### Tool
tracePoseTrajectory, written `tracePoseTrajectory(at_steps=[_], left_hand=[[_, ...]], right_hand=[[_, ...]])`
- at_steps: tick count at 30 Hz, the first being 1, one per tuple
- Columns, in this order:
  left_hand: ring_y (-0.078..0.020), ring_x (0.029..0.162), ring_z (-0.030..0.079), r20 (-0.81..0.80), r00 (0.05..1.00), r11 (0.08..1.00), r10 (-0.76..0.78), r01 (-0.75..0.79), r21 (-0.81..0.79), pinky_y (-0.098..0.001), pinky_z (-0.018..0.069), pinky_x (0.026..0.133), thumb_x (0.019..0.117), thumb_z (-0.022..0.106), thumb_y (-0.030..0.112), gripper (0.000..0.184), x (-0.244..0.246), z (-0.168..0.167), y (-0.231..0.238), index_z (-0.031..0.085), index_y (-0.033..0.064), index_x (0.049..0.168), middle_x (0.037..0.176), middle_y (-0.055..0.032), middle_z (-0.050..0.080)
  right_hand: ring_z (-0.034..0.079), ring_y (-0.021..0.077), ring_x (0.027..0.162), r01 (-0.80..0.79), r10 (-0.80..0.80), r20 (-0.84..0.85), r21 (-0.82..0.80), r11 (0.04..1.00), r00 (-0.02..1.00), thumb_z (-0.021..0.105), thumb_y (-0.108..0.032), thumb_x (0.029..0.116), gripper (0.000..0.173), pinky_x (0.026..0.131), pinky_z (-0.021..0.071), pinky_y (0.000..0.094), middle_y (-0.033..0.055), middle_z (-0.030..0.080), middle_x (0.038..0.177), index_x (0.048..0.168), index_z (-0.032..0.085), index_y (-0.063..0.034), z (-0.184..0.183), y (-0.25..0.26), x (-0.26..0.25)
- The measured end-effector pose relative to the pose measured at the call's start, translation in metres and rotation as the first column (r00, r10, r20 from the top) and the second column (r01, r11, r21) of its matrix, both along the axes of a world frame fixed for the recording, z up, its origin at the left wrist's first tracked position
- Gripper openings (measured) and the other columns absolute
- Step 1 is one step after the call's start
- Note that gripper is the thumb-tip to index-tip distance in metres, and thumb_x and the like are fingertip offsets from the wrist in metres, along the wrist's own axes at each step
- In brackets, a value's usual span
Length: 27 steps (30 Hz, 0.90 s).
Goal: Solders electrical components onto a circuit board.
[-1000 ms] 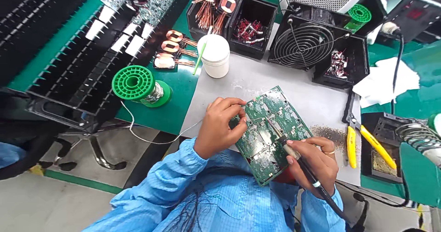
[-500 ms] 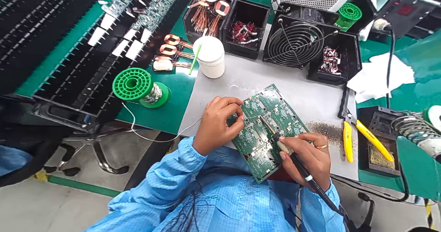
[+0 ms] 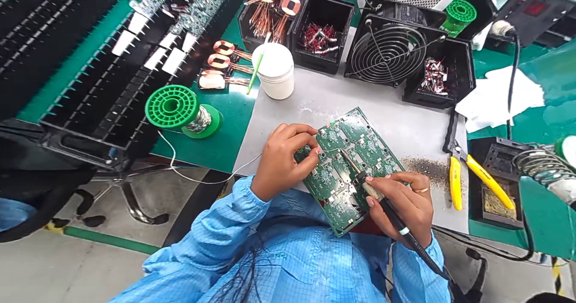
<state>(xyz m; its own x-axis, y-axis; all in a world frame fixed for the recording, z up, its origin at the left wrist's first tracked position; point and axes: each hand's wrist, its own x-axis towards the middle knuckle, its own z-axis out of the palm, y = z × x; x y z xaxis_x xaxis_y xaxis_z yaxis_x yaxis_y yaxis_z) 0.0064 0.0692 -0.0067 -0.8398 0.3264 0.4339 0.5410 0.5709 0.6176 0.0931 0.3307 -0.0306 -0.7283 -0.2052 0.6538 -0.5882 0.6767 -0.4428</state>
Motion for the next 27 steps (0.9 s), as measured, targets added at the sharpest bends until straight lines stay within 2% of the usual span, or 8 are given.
tracePoseTrajectory(at_steps=[8,13,15,17,20,23,25,27], left_hand=[[-0.0180,0.094,0.063,-0.008,1.000,1.000,-0.019,0.019,-0.018,-0.0369,0.0453,0.080,0.0928,0.059,0.022,0.022,0.000,-0.002,0.001,0.076,0.0111,0.084,0.113,-0.0089,0.074],[-0.0162,0.098,0.064,-0.005,1.000,1.000,0.013,-0.013,0.026,-0.0321,0.0482,0.084,0.0949,0.059,0.020,0.022,0.000,-0.001,0.000,0.077,0.0082,0.089,0.119,-0.0115,0.072],[-0.0153,0.096,0.065,-0.032,0.999,0.998,0.025,-0.024,0.051,-0.0296,0.0497,0.084,0.0975,0.058,0.019,0.022,0.001,-0.001,-0.001,0.076,0.0053,0.093,0.111,-0.0115,0.074],[-0.0123,0.083,0.064,-0.088,0.996,0.997,0.028,-0.022,0.070,-0.0255,0.0483,0.076,0.1005,0.057,0.019,0.024,0.002,0.000,-0.001,0.074,0.0026,0.097,0.093,-0.0096,0.074],[-0.0065,0.079,0.063,-0.113,0.992,0.991,-0.047,0.060,0.116,-0.0202,0.0475,0.072,0.1067,0.049,0.018,0.027,0.007,0.020,-0.005,0.069,-0.0007,0.106,0.090,-0.0092,0.074],[-0.0012,0.081,0.063,-0.190,0.975,0.976,-0.112,0.145,0.165,-0.0164,0.0506,0.073,0.1111,0.043,0.016,0.021,0.009,0.050,-0.008,0.056,0.0048,0.122,0.097,-0.0039,0.072],[-0.0010,0.080,0.059,-0.301,0.945,0.977,-0.124,0.170,0.129,-0.0149,0.0482,0.070,0.1098,0.041,0.009,0.021,0.005,0.071,-0.007,0.061,0.0038,0.115,0.100,-0.0050,0.068],[-0.0066,0.081,0.058,-0.407,0.908,0.991,-0.100,0.129,0.043,-0.0171,0.0471,0.070,0.1023,0.043,0.000,0.029,0.002,0.091,-0.003,0.072,-0.0001,0.105,0.101,-0.0118,0.066]], right_hand=[[0.058,0.0136,0.104,-0.013,0.013,0.016,-0.006,1.000,1.000,0.058,-0.034,0.1003,0.027,0.097,0.0339,0.0321,-0.0041,0.076,0.102,0.116,0.072,-0.0186,0.000,0.001,0.000],[0.058,0.0132,0.105,-0.024,0.024,0.018,-0.010,1.000,1.000,0.057,-0.034,0.1006,0.027,0.098,0.0334,0.0317,-0.0050,0.076,0.103,0.116,0.072,-0.0190,0.000,0.001,-0.001],[0.058,0.0130,0.106,-0.022,0.022,0.021,-0.014,1.000,1.000,0.057,-0.034,0.1006,0.027,0.098,0.0333,0.0320,-0.0052,0.076,0.103,0.117,0.072,-0.0191,-0.001,0.001,0.000],[0.058,0.0130,0.105,-0.019,0.019,0.020,-0.020,1.000,1.000,0.057,-0.034,0.1003,0.027,0.098,0.0335,0.0319,-0.0049,0.076,0.102,0.116,0.072,-0.0186,-0.001,0.001,0.000],[0.058,0.0130,0.105,-0.002,0.002,0.011,-0.022,1.000,1.000,0.057,-0.035,0.0998,0.028,0.098,0.0336,0.0313,-0.0050,0.076,0.101,0.116,0.073,-0.0184,-0.001,0.001,-0.001],[0.058,0.0129,0.105,0.003,-0.003,0.015,-0.027,1.000,1.000,0.058,-0.035,0.0994,0.028,0.097,0.0340,0.0315,-0.0050,0.076,0.100,0.115,0.073,-0.0183,-0.001,0.000,-0.001],[0.058,0.0128,0.105,-0.003,0.004,0.017,-0.033,0.999,1.000,0.058,-0.034,0.0992,0.027,0.098,0.0340,0.0315,-0.0050,0.076,0.100,0.115,0.073,-0.0183,-0.001,0.001,-0.001],[0.058,0.0121,0.105,-0.008,0.008,-0.004,-0.072,0.997,1.000,0.058,-0.033,0.0982,0.027,0.098,0.0344,0.0302,-0.0050,0.075,0.099,0.114,0.073,-0.0174,-0.002,0.001,-0.001]])
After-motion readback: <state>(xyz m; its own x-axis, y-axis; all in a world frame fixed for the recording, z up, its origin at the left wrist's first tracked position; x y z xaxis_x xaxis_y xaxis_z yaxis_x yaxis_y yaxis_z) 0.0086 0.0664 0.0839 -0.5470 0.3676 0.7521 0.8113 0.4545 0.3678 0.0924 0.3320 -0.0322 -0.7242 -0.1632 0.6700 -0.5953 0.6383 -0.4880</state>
